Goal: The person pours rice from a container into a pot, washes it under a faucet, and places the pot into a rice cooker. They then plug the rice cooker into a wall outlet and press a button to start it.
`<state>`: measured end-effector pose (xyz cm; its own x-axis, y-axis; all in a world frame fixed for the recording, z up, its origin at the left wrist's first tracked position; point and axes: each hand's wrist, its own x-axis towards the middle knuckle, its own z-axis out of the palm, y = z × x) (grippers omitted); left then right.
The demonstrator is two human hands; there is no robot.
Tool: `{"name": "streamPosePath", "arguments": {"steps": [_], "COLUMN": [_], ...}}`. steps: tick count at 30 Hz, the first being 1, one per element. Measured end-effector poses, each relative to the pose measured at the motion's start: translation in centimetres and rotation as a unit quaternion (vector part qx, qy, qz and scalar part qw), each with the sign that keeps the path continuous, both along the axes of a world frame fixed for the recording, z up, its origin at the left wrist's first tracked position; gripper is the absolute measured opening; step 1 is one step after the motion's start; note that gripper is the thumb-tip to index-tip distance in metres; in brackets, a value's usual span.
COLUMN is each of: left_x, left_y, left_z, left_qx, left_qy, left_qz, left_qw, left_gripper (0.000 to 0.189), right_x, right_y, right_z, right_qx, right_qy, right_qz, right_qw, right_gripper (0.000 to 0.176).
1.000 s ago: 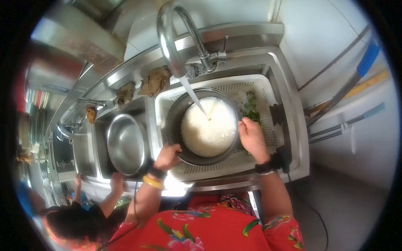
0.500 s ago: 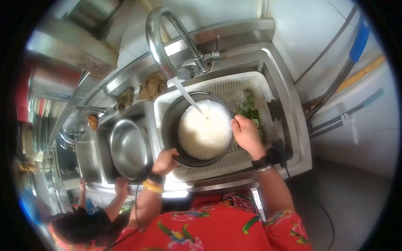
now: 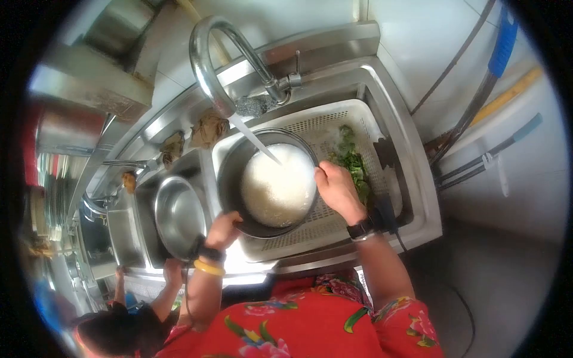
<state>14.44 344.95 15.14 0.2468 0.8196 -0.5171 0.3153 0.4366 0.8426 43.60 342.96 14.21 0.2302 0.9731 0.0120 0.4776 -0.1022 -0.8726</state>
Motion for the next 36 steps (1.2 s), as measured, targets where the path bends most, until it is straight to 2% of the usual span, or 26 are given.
{"name": "streamPosePath", "arguments": {"steps": [1, 2, 3, 4, 5, 6, 7, 8, 9, 11, 12, 13, 15, 17, 19, 20, 21, 23, 24, 25, 27, 29, 31, 33, 35, 36], "left_x": [-0.5, -0.4, -0.2, 0.0, 0.4, 1.0, 1.4, 1.1, 0.6, 0.3, -0.1, -0.1, 0.7, 1.3, 1.0, 1.1, 1.5, 2.9, 3.5, 3.9, 5.2, 5.6, 5.1, 6.0, 6.9, 7.0], "left_y": [0.0, 0.1, 0.2, 0.3, 0.1, 0.0, -0.1, -0.2, 0.0, 0.5, 0.6, 0.6, 0.5, 0.4, 0.7, 1.0, 1.1, 1.0, 1.0, 1.5, 2.8, 3.3, 3.9, 4.1, 4.1, 4.2], "left_z": [-0.2, -0.3, -0.3, -0.3, -0.4, -0.5, -0.6, -1.4, -1.9, -1.8, -1.7, -2.1, -2.0, -1.0, -1.8, -1.7, -1.7, -0.9, -0.8, -0.6, 0.6, 1.7, 1.1, 1.9, 2.3, 2.1], "left_qx": [0.062, 0.061, 0.189, 0.306, 0.306, 0.182, 0.050, 0.180, 0.180, -0.046, 0.010, 0.010, 0.193, 0.194, 0.151, 0.062, 0.062, -0.039, 0.004, 0.004, -0.141, -0.144, -0.081, -0.106, -0.058, -0.063], "left_qy": [0.028, 0.030, 0.154, 0.271, 0.273, 0.195, 0.107, 0.096, 0.093, -0.053, -0.093, -0.091, 0.125, 0.172, 0.113, -0.023, -0.024, -0.052, 0.021, 0.021, -0.088, -0.079, -0.060, -0.087, 0.005, 0.003], "left_qz": [-0.054, -0.053, -0.172, -0.283, -0.280, -0.163, -0.040, -0.058, -0.058, 0.076, 0.010, 0.011, -0.112, -0.155, -0.116, -0.034, -0.036, 0.094, 0.065, 0.067, 0.170, 0.173, 0.116, 0.154, 0.137, 0.090], "left_qw": [0.996, 0.996, 0.955, 0.868, 0.868, 0.950, 0.992, 0.977, 0.978, 0.995, 0.996, 0.996, 0.967, 0.953, 0.975, 0.997, 0.997, 0.993, 0.998, 0.998, 0.971, 0.971, 0.988, 0.979, 0.989, 0.994], "left_gripper": [0.006, 0.006, 0.006, 0.007, 0.007, 0.011, 0.022, 0.022, 0.022, 0.012, 0.022, 0.022, 0.022, 0.026, 0.029, 0.028, 0.028, 0.007, 0.008, 0.008, 0.009, 0.010, 0.010, 0.011, 0.014, 0.016], "right_x": [-0.1, 0.1, 0.5, 0.9, 1.5, 1.9, 2.1, 1.9, 1.4, 0.4, 0.5, 0.5, 1.3, 1.5, 1.1, 0.6, 0.8, 1.4, 2.0, 2.4, 2.9, 2.7, 2.7, 3.2, 3.8, 4.2], "right_y": [0.4, 0.7, 0.9, 0.9, 0.7, 0.4, 0.1, 0.1, 0.2, 0.6, 1.0, 1.4, 1.8, 2.3, 2.9, 3.1, 3.1, 3.4, 3.5, 3.7, 4.1, 4.6, 4.7, 4.2, 3.3, 2.7], "right_z": [0.0, -0.1, 0.0, 0.0, -0.1, 0.0, 0.0, -0.1, -0.5, 0.1, 0.4, 0.5, 0.4, 0.3, 0.6, 1.6, 1.5, 0.7, 0.8, 0.8, 1.1, 2.1, 2.6, 1.8, 1.3, 1.2], "right_qx": [0.017, 0.017, 0.002, -0.012, -0.014, -0.049, -0.085, -0.085, -0.059, -0.008, -0.019, -0.030, -0.050, -0.044, 0.022, 0.000, 0.000, 0.040, 0.031, 0.031, 0.028, 0.041, 0.030, 0.050, 0.071, 0.060], "right_qy": [-0.009, -0.008, -0.001, 0.005, -0.007, 0.003, 0.012, 0.009, -0.013, -0.013, -0.013, -0.011, 0.028, 0.036, -0.045, -0.048, -0.049, -0.032, -0.042, -0.042, -0.016, -0.013, -0.005, -0.030, -0.053, -0.050], "right_qz": [-0.003, -0.002, -0.012, -0.022, -0.020, -0.016, -0.011, -0.010, -0.012, -0.021, -0.026, -0.029, -0.041, -0.046, -0.050, -0.048, -0.051, -0.048, -0.052, -0.050, -0.076, -0.080, -0.074, -0.086, -0.093, -0.106], "right_qw": [1.000, 1.000, 1.000, 1.000, 1.000, 0.999, 0.996, 0.996, 0.998, 1.000, 0.999, 0.999, 0.998, 0.997, 0.997, 0.998, 0.997, 0.998, 0.997, 0.997, 0.997, 0.996, 0.997, 0.995, 0.992, 0.991], "right_gripper": [0.021, 0.021, 0.021, 0.021, 0.022, 0.022, 0.022, 0.022, 0.022, 0.022, 0.022, 0.022, 0.022, 0.022, 0.021, 0.021, 0.021, 0.021, 0.022, 0.022, 0.023, 0.023, 0.022, 0.022, 0.022, 0.022]}}
